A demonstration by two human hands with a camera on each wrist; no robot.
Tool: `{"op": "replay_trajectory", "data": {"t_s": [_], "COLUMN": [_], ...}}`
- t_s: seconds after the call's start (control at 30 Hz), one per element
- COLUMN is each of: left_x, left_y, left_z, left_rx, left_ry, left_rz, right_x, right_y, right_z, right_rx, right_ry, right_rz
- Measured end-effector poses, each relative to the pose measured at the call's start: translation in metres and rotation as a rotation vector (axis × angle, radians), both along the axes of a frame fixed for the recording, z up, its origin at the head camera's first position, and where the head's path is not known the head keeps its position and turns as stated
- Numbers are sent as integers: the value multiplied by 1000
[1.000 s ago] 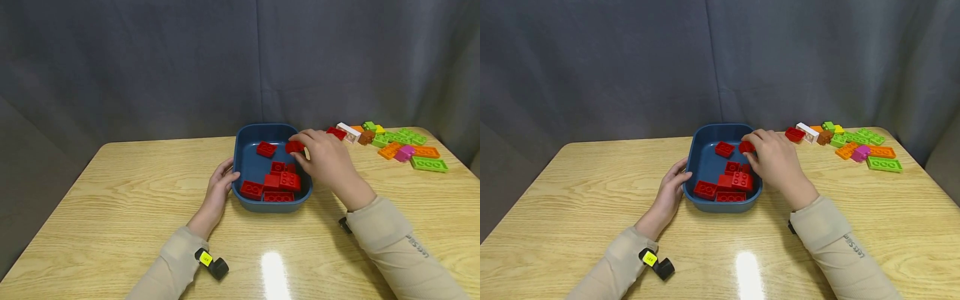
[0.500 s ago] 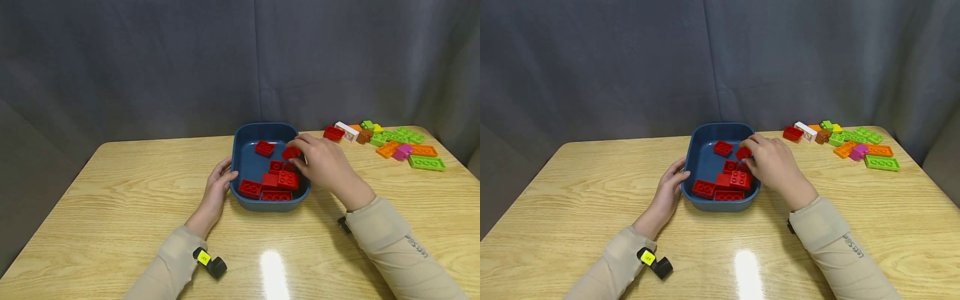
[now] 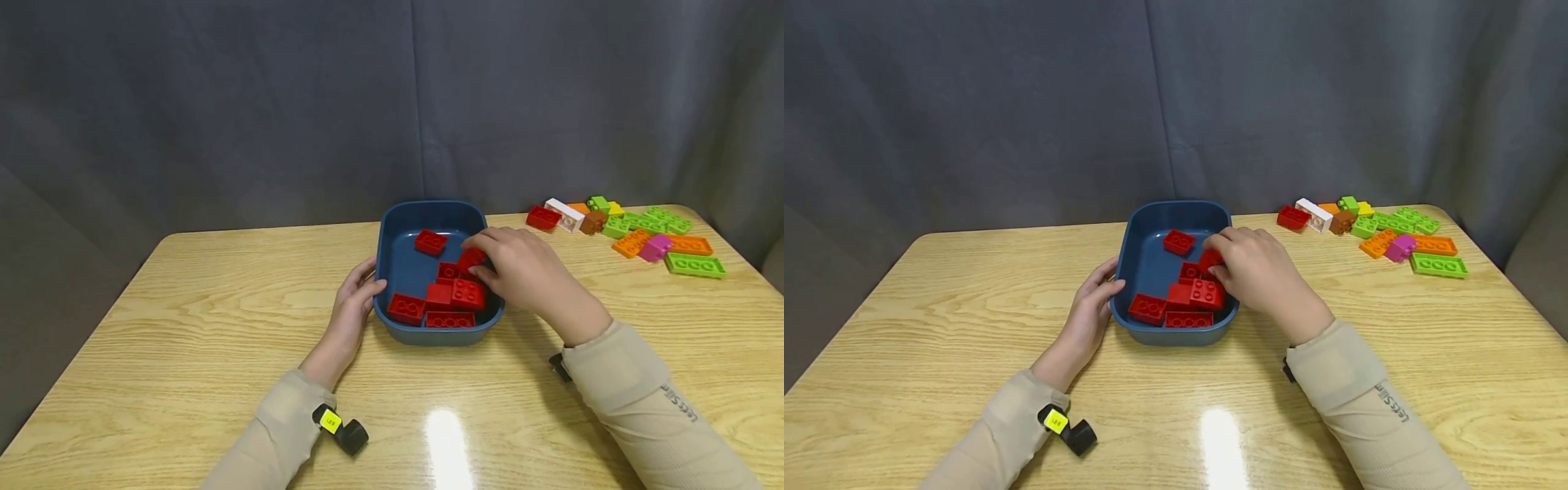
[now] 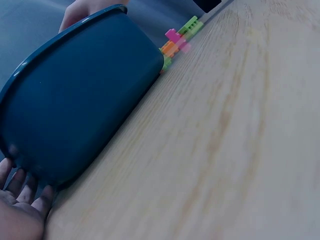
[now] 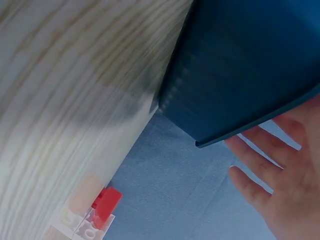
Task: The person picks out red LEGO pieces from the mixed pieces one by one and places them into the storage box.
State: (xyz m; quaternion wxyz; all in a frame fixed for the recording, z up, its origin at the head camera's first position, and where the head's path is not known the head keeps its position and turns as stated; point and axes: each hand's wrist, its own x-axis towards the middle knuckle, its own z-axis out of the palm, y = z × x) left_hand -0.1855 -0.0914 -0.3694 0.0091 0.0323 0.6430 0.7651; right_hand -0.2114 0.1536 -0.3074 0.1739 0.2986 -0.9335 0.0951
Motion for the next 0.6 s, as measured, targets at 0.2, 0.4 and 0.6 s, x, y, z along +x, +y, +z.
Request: {"op": "replay_trajectory", "data": {"t_s": [0.2,0.4,0.6], "left_x": [0,-1,-1], "left_y": [-1,-1,-2], "left_z": [-1,-1,-2], "left_rx": [-8,-7,-17], "left_ry": [-10,-4,-1], "left_rz": [-3,-12,-15], "right_x": [1,2,2], "right_y": [-1,-2,-2], "right_z": [1,4,5], "right_rx": [3,2,12], "right_ry": [-6,-7,-21], "right_rz": [-7,-11,-23]}}
